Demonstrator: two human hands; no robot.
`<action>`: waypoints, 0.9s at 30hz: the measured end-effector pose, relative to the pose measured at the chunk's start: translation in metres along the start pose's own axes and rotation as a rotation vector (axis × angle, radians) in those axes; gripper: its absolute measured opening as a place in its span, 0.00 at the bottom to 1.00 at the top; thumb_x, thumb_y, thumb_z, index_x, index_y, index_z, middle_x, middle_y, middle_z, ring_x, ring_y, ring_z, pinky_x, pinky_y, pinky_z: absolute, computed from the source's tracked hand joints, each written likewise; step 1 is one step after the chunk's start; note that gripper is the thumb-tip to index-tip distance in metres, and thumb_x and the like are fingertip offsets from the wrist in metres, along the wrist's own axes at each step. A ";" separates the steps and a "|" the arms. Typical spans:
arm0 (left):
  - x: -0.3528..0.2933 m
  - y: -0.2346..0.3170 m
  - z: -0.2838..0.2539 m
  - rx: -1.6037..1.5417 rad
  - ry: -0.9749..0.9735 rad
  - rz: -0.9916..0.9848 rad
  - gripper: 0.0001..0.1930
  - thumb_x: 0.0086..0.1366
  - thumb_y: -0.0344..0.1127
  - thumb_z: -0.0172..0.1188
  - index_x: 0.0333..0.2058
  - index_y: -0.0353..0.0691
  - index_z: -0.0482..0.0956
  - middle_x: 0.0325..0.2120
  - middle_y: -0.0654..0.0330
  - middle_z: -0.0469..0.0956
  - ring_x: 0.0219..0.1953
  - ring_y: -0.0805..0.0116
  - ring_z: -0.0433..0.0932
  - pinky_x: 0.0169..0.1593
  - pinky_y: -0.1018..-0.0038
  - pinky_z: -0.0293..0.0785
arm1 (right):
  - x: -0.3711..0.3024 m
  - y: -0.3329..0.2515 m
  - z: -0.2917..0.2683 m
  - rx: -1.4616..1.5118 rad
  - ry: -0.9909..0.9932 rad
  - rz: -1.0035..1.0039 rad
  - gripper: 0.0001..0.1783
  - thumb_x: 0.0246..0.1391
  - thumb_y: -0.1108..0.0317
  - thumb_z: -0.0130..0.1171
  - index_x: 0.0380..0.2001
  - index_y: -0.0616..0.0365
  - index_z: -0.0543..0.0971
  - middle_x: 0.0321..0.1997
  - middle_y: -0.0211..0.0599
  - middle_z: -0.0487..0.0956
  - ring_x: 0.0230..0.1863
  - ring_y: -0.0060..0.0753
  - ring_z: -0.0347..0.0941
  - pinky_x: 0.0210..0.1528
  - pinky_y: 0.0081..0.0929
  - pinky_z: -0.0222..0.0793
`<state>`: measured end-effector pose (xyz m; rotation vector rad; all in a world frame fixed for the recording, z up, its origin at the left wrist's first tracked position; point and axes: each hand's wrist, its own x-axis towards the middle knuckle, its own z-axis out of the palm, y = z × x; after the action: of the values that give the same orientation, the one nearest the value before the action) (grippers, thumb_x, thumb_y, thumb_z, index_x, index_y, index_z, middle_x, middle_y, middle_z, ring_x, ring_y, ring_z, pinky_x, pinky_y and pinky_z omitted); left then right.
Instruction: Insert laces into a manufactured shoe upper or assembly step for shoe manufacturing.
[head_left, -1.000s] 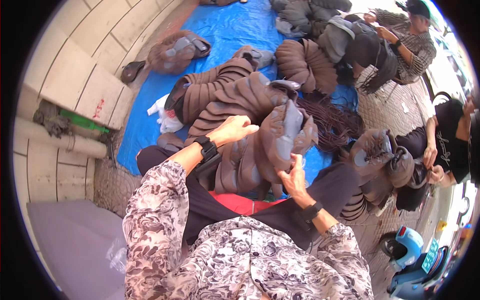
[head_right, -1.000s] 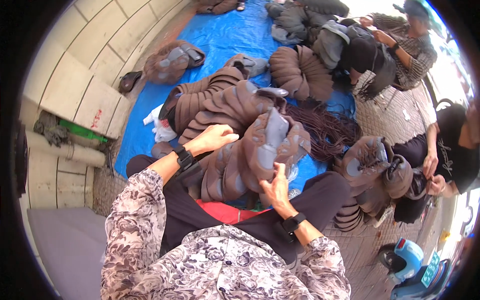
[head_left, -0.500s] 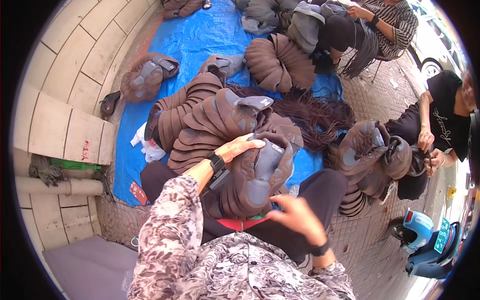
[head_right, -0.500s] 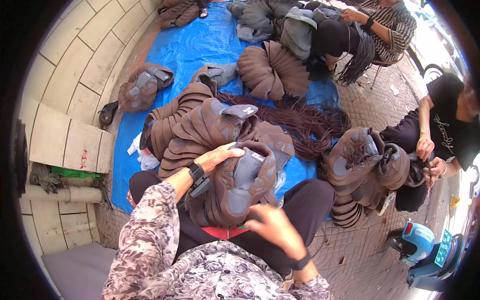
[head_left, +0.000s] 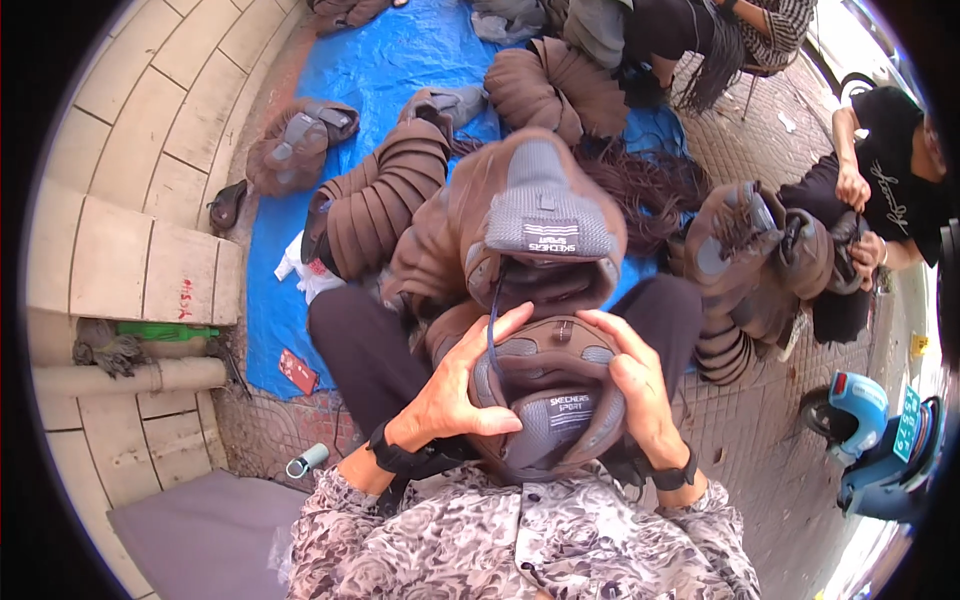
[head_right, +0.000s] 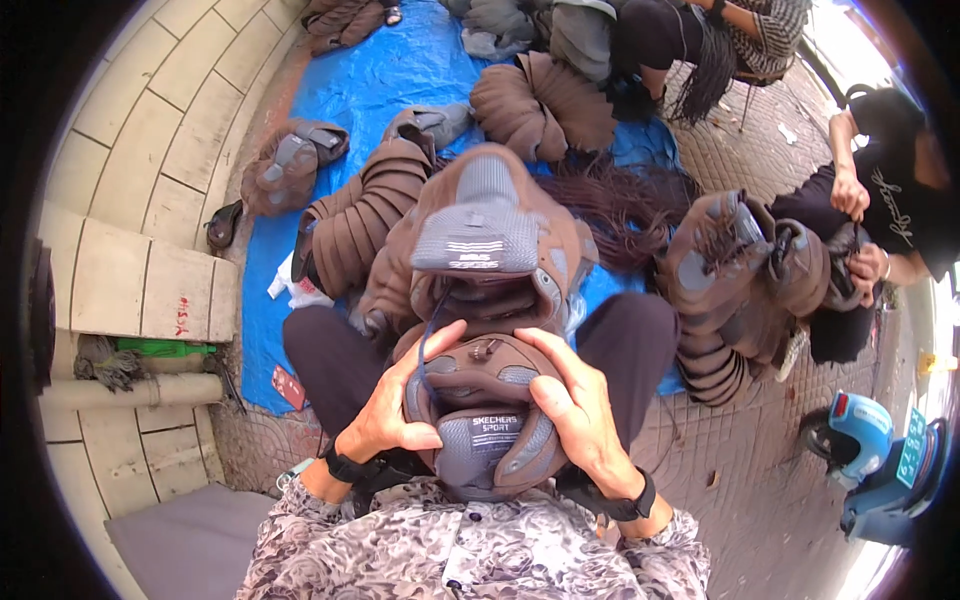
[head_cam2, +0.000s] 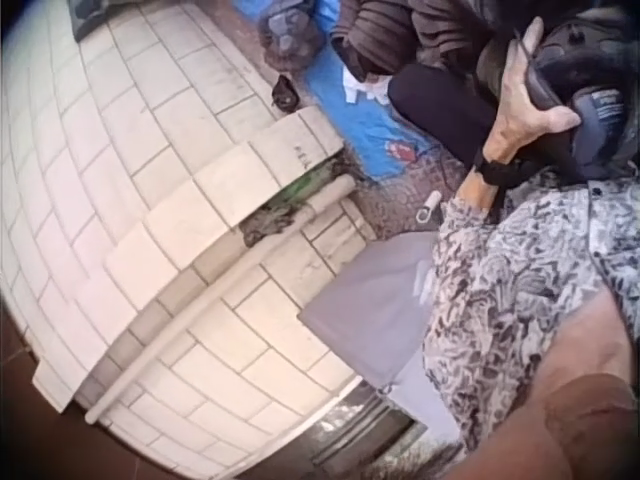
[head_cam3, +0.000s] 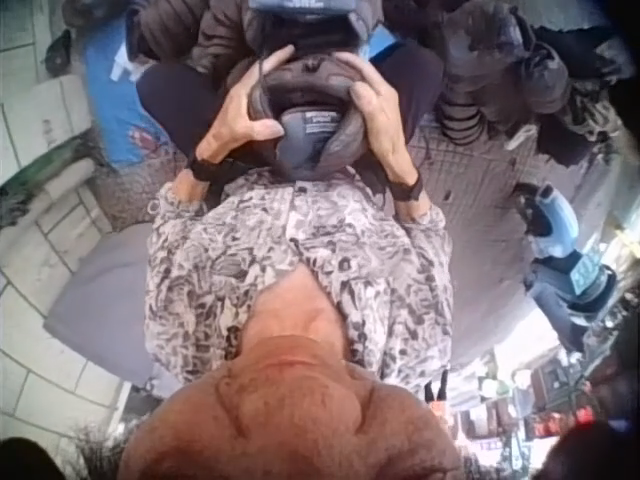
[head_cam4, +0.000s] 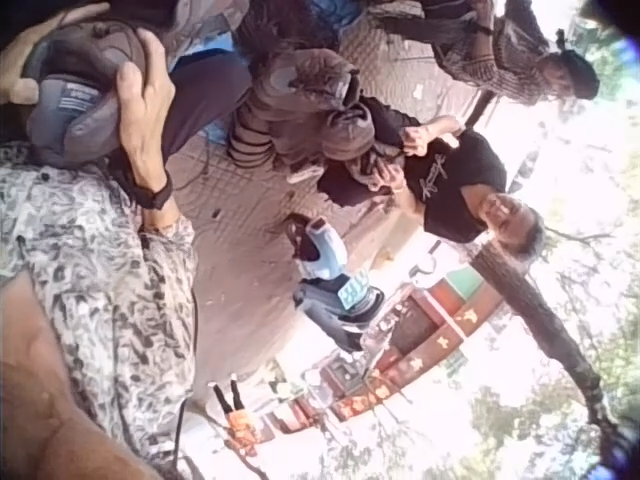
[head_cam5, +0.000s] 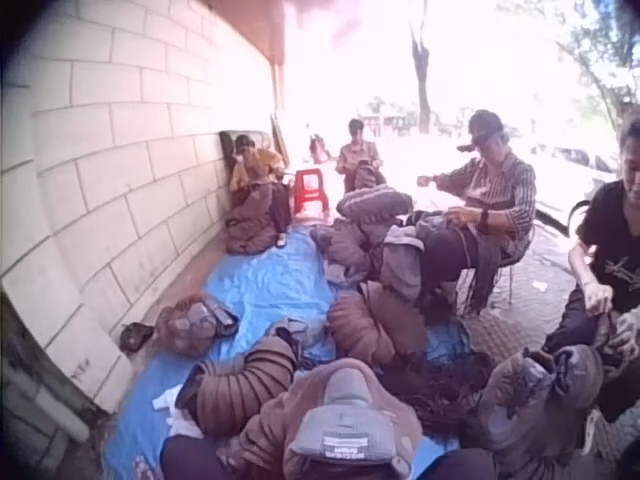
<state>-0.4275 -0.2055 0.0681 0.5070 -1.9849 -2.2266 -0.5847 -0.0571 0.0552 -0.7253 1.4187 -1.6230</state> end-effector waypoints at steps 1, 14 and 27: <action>-0.009 -0.003 0.001 -0.007 0.001 -0.003 0.49 0.37 0.41 0.67 0.60 0.38 0.54 0.54 0.55 0.62 0.58 0.66 0.59 0.60 0.71 0.52 | -0.003 -0.004 0.001 -0.054 -0.042 -0.063 0.27 0.49 0.56 0.49 0.48 0.65 0.69 0.43 0.44 0.75 0.45 0.32 0.70 0.49 0.25 0.63; 0.018 -0.015 -0.049 0.415 -0.090 0.168 0.49 0.43 0.66 0.56 0.58 0.36 0.58 0.56 0.52 0.60 0.61 0.59 0.54 0.63 0.65 0.45 | -0.006 0.012 0.046 -0.546 0.255 -0.248 0.24 0.49 0.60 0.55 0.49 0.60 0.68 0.48 0.47 0.70 0.51 0.45 0.67 0.52 0.33 0.61; 0.055 -0.006 -0.049 0.571 -0.287 0.487 0.41 0.49 0.55 0.60 0.53 0.27 0.62 0.56 0.43 0.60 0.58 0.50 0.59 0.61 0.64 0.51 | 0.031 0.033 0.021 -0.512 0.128 -0.144 0.17 0.49 0.72 0.52 0.45 0.62 0.71 0.34 0.43 0.78 0.35 0.30 0.75 0.38 0.25 0.69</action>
<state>-0.4621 -0.2678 0.0488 -0.2607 -2.5422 -1.4987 -0.5745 -0.0948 0.0238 -1.0470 1.9463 -1.4393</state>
